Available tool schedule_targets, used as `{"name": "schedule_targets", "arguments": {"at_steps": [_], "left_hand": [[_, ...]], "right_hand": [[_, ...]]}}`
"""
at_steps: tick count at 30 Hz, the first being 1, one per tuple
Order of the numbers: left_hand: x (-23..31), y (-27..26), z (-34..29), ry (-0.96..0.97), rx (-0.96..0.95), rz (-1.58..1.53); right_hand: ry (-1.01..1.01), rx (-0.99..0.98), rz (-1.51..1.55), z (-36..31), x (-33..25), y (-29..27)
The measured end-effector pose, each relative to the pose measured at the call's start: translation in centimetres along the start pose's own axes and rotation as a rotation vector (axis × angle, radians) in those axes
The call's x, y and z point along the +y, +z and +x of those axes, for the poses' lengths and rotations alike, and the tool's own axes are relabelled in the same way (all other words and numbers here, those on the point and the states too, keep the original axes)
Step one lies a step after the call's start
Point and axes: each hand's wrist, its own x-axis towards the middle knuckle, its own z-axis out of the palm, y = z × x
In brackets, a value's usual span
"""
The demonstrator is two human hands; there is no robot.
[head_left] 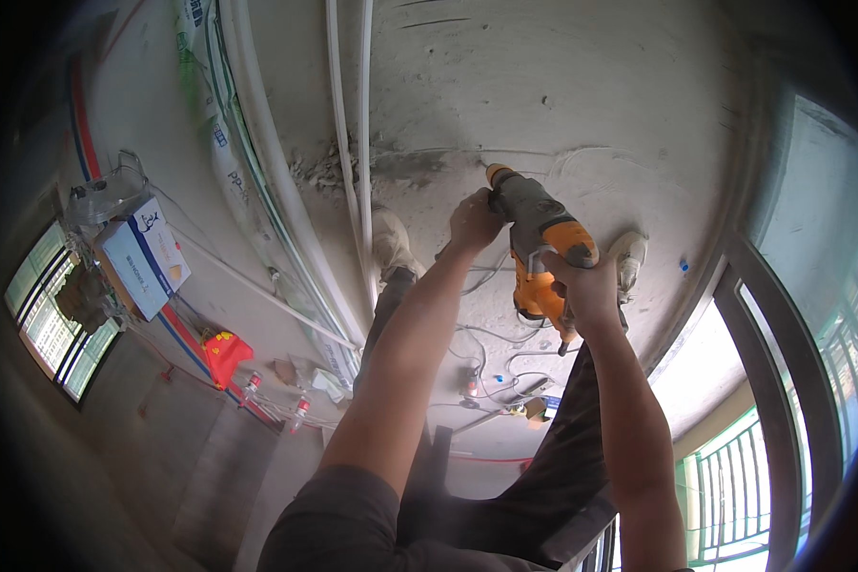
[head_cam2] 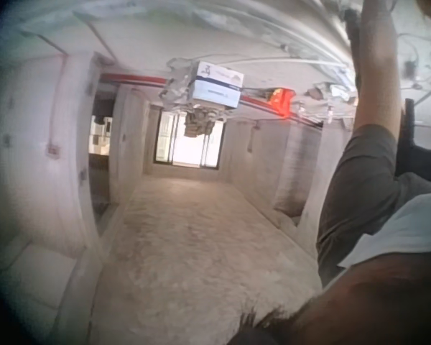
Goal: The person uses a yellow and black rotary hammer drill to create holes in a concrete floor. They position the drill and operate it repeatedly at a marked location near white pipes.
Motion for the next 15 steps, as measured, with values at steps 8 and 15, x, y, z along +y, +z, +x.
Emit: {"name": "schedule_targets", "arguments": {"at_steps": [8,15], "left_hand": [[0.2,2.1,1.5,-0.029,-0.054,0.053],[-3.5,3.2,0.9,0.098,-0.153,0.328]], "right_hand": [[0.040,0.093,0.067,2.5,0.1,-1.3],[-0.016,0.139,0.202,1.1,14.2,-0.8]]}}
